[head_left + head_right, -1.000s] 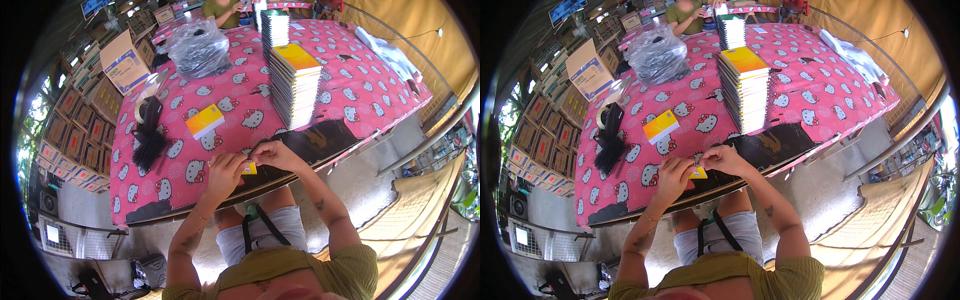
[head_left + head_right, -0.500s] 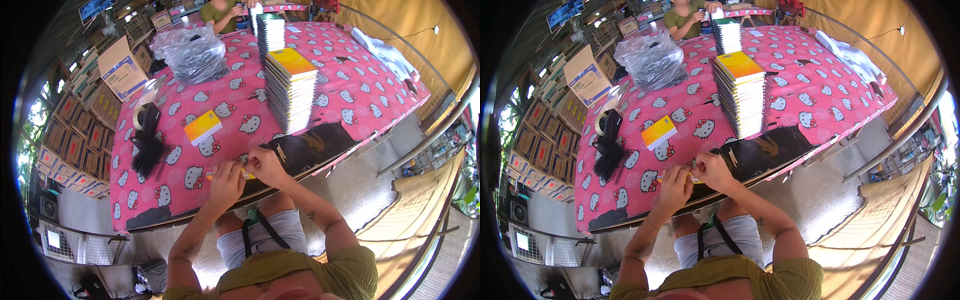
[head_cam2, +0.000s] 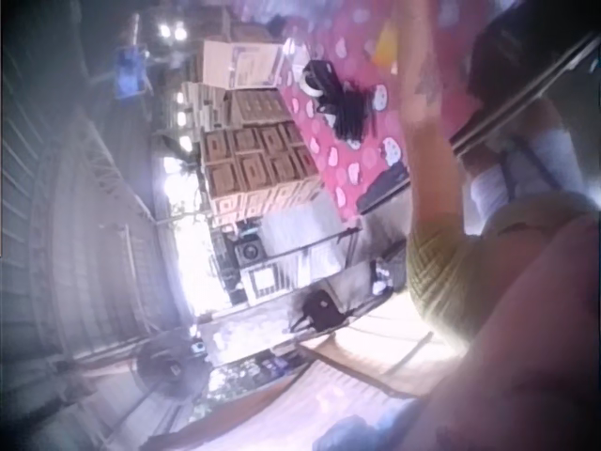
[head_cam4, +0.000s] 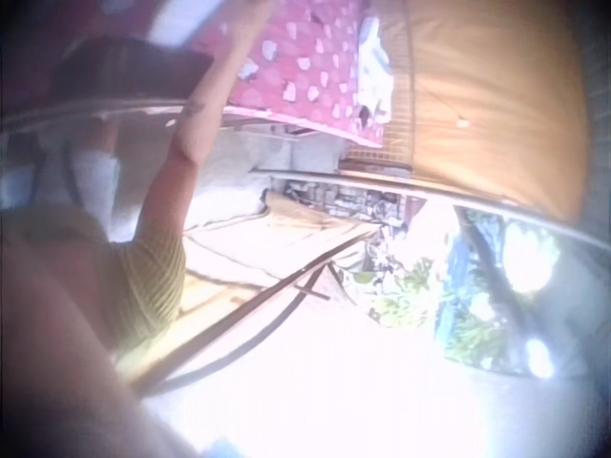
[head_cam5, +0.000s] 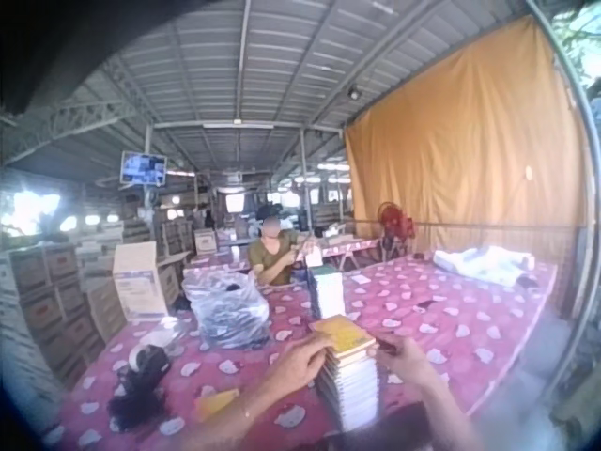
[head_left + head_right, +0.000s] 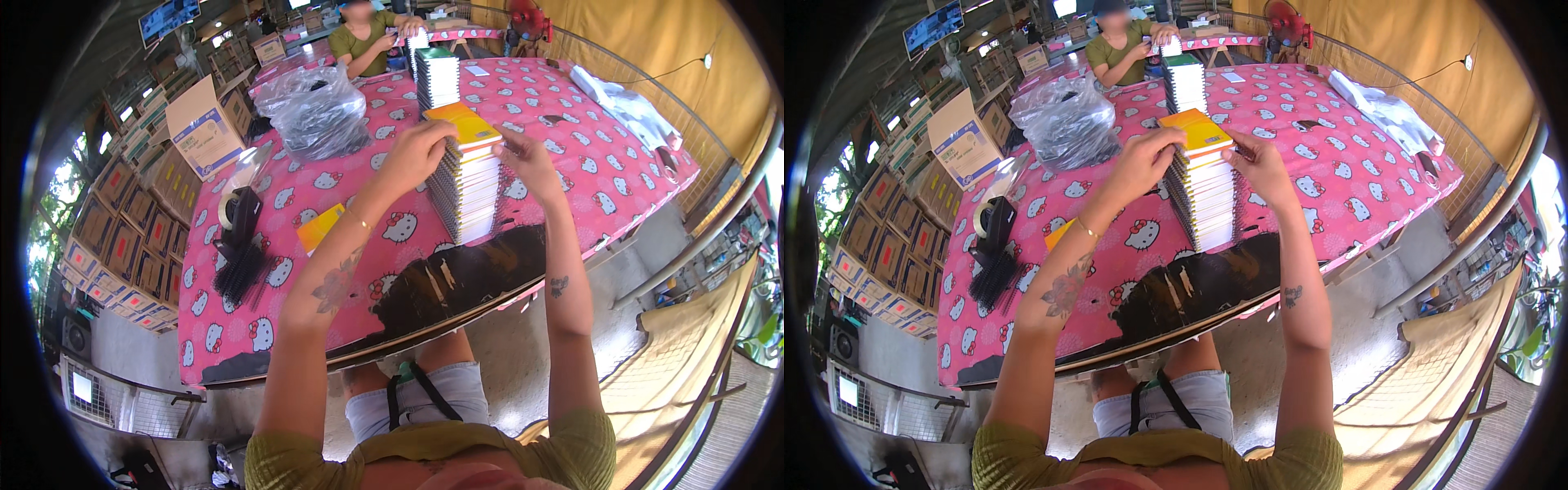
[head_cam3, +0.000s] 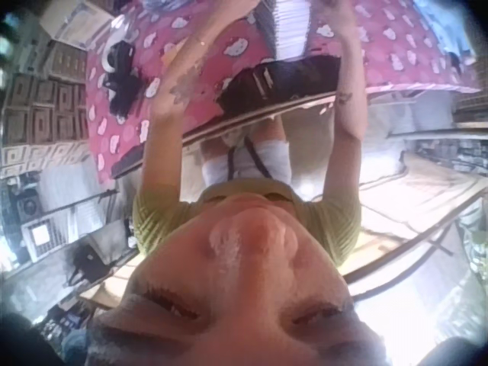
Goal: The person labels small yellow and orange paper booklets and stacks them into a pile. They pick up one booklet at a time, apply a small white sticker to it, and then place it onto a growing stack on the table.
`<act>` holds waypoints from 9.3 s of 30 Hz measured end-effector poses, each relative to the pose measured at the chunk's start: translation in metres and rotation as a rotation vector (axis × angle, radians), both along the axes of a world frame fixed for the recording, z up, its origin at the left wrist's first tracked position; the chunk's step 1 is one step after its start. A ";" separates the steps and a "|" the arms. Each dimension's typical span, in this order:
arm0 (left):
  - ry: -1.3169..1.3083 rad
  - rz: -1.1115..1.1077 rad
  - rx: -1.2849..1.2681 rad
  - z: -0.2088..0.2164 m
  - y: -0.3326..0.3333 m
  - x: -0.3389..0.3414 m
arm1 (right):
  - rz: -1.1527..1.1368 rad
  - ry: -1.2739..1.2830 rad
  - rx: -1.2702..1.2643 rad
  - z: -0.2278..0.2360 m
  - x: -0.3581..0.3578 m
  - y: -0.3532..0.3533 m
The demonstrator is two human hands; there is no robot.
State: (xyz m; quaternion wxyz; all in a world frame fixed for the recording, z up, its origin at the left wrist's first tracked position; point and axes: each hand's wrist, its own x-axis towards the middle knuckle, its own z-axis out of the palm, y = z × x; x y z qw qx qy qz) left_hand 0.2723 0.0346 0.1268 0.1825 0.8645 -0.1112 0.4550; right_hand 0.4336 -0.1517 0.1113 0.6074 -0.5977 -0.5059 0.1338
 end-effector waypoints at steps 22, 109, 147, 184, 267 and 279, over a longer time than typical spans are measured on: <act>0.406 0.771 0.243 -0.174 0.074 -0.218 | -0.002 -0.001 0.245 -0.085 -0.165 -0.018; 0.054 0.365 -0.559 -0.165 -0.042 -0.236 | 0.287 0.405 -0.090 -0.181 -0.207 0.036; 0.320 0.698 -0.486 -0.152 -0.034 -0.291 | 0.361 0.362 -0.132 -0.167 -0.230 0.029; 0.472 0.811 0.158 -0.178 -0.117 -0.271 | 0.208 0.458 0.006 -0.151 -0.248 0.004; 0.462 0.543 -0.033 -0.126 -0.109 -0.238 | 0.196 -0.293 -0.018 -0.132 -0.217 0.010; -0.077 0.298 0.038 0.016 -0.048 -0.113 | 0.194 0.469 0.203 0.023 -0.168 -0.030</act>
